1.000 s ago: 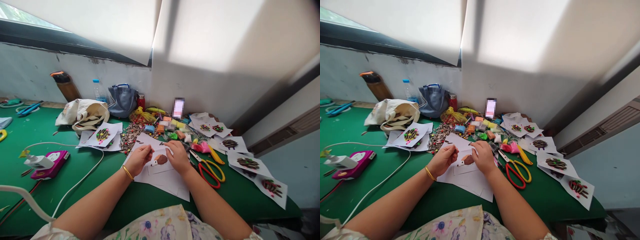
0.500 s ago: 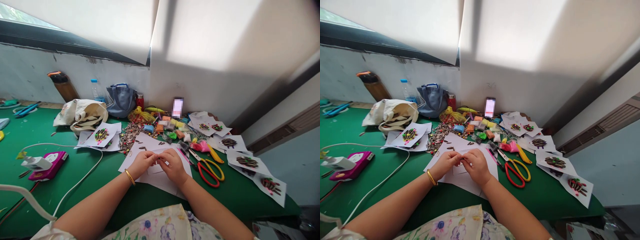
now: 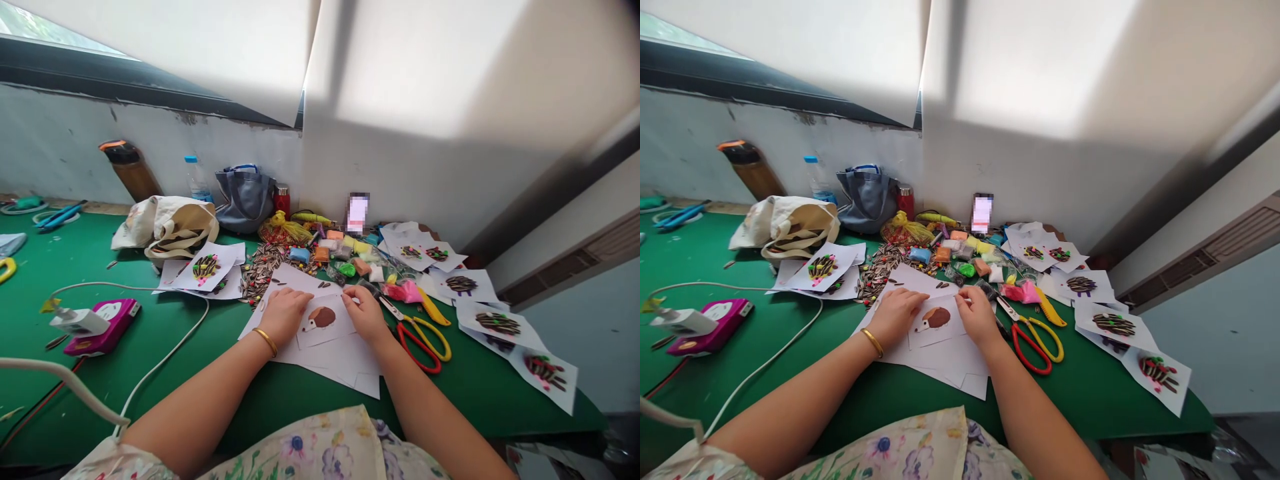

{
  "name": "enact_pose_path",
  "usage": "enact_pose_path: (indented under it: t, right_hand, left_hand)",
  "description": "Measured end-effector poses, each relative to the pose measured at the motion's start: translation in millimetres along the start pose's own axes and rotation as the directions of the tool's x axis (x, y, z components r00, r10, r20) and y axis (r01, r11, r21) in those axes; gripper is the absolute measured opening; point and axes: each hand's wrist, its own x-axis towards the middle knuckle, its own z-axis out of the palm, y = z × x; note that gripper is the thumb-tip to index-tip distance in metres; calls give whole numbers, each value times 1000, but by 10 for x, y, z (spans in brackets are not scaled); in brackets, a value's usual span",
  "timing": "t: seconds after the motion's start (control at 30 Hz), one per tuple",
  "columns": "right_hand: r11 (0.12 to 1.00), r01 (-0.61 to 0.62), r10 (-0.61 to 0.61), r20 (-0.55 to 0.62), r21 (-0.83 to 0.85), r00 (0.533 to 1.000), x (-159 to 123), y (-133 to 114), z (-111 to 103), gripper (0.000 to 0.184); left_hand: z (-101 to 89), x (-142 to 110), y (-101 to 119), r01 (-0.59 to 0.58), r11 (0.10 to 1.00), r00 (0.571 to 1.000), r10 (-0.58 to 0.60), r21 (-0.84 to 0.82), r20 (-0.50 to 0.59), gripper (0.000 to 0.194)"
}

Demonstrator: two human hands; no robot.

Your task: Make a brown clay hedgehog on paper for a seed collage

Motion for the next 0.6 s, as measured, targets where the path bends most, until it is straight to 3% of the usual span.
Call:
enact_pose_path:
  t: [0.23,0.4,0.6]
  right_hand:
    - [999,-21,18,72,50,997,36,70,99,18]
    - [979,52,-29,118,-195,993,73,80,81,17]
    - [879,76,14,183,-471,983,105,-32,144,16]
  left_hand:
    - [-93,4,88,30,985,991,-52,171,124,35]
    - [-150,-55,111,45,983,987,-72,178,147,35]
    - [-199,-66,126,12,971,986,-52,239,161,22]
